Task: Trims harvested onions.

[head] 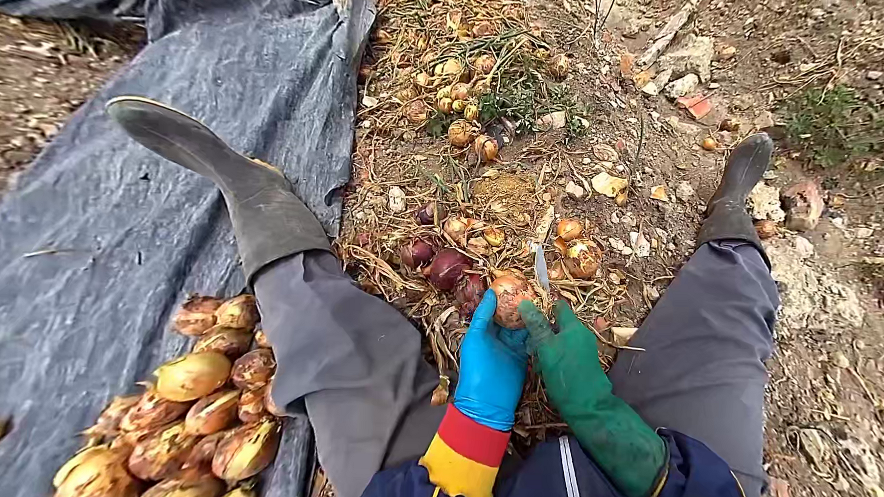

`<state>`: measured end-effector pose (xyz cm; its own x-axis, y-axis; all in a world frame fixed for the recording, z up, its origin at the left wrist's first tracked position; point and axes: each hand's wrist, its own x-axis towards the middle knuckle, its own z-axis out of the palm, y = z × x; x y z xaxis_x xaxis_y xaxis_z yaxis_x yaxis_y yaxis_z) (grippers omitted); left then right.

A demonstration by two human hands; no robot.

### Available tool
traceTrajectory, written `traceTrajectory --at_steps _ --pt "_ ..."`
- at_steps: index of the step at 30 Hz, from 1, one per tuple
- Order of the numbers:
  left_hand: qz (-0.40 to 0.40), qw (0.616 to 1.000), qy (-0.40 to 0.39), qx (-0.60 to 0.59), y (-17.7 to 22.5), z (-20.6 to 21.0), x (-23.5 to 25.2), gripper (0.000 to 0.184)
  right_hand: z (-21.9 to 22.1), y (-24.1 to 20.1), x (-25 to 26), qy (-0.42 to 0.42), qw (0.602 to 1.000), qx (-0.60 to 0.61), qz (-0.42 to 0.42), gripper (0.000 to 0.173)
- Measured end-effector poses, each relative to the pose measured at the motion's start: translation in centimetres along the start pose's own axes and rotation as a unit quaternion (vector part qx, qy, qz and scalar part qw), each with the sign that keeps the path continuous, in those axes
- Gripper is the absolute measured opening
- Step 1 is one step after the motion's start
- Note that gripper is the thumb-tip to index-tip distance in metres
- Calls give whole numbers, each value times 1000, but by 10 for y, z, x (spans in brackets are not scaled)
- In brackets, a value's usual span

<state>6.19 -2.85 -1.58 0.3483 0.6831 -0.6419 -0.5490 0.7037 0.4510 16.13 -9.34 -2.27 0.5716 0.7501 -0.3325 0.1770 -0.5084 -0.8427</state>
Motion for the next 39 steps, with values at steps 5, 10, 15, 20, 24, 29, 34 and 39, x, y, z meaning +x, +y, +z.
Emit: traceTrajectory --at_steps 5,10,15,20,24,29,34,39 --pt "11 998 -64 -18 -7 -15 10 45 -1 -2 1 -60 983 156 72 64" --pt "32 993 -106 39 -11 -24 16 41 -6 0 8 -123 946 248 170 59" --pt "135 978 -70 144 -2 -27 16 66 -10 -18 4 -198 897 343 197 64" --pt "100 990 -87 52 29 -31 10 49 -7 -56 -8 -255 885 356 158 69" --pt "162 985 -59 20 98 -61 -17 43 -4 -12 12 -286 897 322 100 66" --pt "382 893 47 235 212 -170 -87 47 -16 30 29 -263 922 267 100 62" --pt "388 657 415 496 281 -271 -134 67 -30 46 42 -254 938 209 105 47" --pt "280 465 476 692 277 -310 -86 76 -32 27 40 -204 962 142 112 51"
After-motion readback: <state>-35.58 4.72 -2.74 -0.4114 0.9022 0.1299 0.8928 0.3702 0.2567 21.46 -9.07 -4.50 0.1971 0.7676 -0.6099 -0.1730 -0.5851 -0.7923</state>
